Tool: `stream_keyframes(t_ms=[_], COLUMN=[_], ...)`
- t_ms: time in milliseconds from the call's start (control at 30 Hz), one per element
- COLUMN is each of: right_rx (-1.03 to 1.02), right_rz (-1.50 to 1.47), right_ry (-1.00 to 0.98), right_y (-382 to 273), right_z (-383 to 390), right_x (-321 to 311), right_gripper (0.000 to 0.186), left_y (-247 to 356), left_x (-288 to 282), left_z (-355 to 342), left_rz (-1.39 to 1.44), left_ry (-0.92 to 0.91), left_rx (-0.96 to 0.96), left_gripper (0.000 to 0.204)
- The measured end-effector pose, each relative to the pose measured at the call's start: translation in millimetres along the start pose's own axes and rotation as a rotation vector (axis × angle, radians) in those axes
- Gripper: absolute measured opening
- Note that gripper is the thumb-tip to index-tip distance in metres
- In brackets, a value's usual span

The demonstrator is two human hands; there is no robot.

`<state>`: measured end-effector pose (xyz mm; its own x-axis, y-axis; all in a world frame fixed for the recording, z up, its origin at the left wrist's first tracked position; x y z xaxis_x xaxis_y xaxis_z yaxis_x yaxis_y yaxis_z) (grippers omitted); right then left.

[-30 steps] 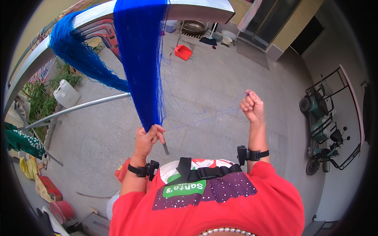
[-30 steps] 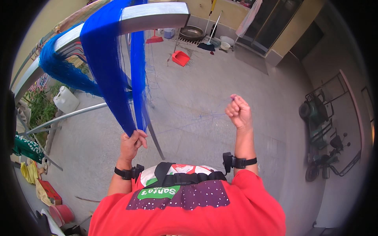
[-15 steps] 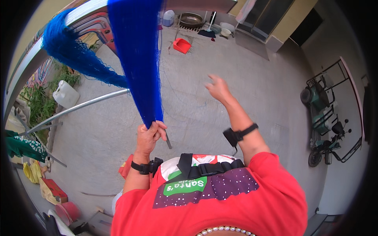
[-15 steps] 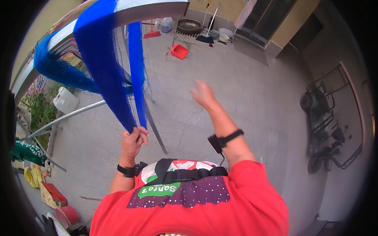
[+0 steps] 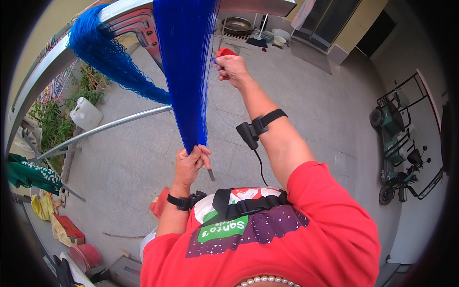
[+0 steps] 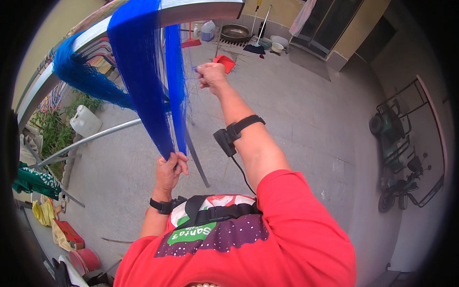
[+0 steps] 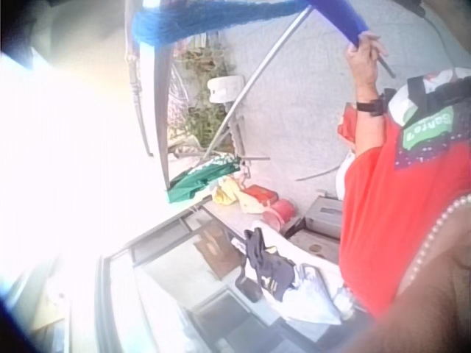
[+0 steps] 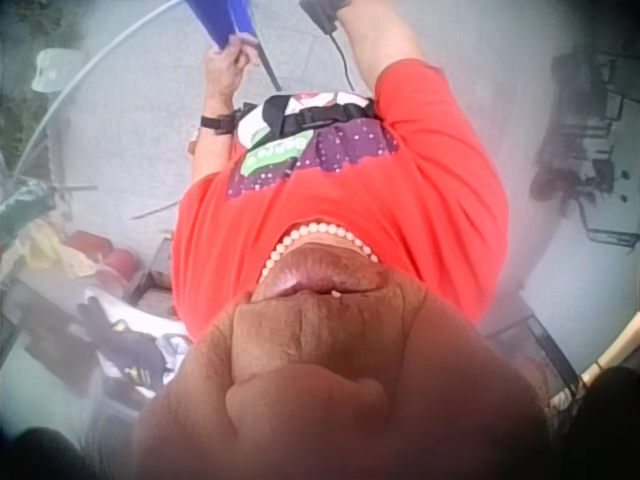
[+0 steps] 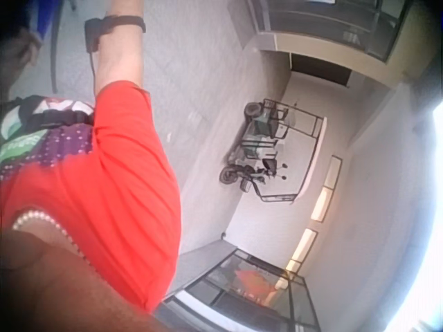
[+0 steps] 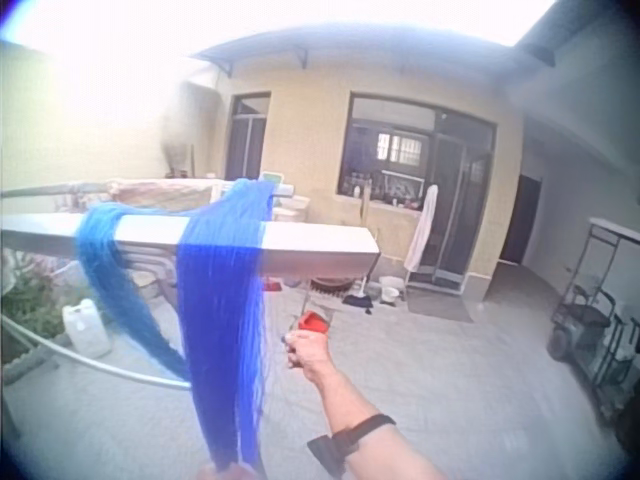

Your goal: The person repairs a blue fishing net by hand, repeatedly pulling loose threads through mesh openings and tightening the weave. The net is draped over a metal frame while the person works on different sections.

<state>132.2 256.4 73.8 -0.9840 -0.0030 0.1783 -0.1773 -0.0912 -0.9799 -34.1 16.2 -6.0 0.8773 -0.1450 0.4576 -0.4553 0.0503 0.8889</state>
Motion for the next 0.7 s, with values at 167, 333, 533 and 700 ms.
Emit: stream_keyframes(t_ms=[167,333,533,700], right_rx=[-0.045,-0.023,0.057,0.227], right_rz=[0.108,0.213,0.201,0.011], right_ry=[0.268,0.425,0.671,0.722], right_y=[-5.9,3.2,44.2,81.6], right_z=[-11.0,-21.3,-9.5,30.2], right_x=[-54.4,-102.2,-182.8,-245.6], right_gripper=[0.012,0.015,0.012,0.015], left_y=[3.1,7.8,9.2,2.3], left_x=[-5.2,-10.0,-6.5,-8.9], left_z=[1.2,1.0,-3.0,-3.7], left_rz=[-0.035,-0.014,-0.009,0.036], left_ry=[0.004,-0.03,-0.053,-0.089], left_rx=[0.021,-0.012,-0.051,-0.06], left_gripper=[0.044,0.04,0.038,0.038])
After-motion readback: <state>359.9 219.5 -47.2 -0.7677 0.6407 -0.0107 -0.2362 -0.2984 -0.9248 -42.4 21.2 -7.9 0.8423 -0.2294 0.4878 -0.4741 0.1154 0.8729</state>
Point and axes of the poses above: each hand's wrist, its own z-axis away from the middle knuckle, its own x-axis out of the palm, y = z × x, the point moved 2 cm from there along -z, towards the middle knuckle, and after that the axes turned 3 degrees about y, right-handed, at the moved point
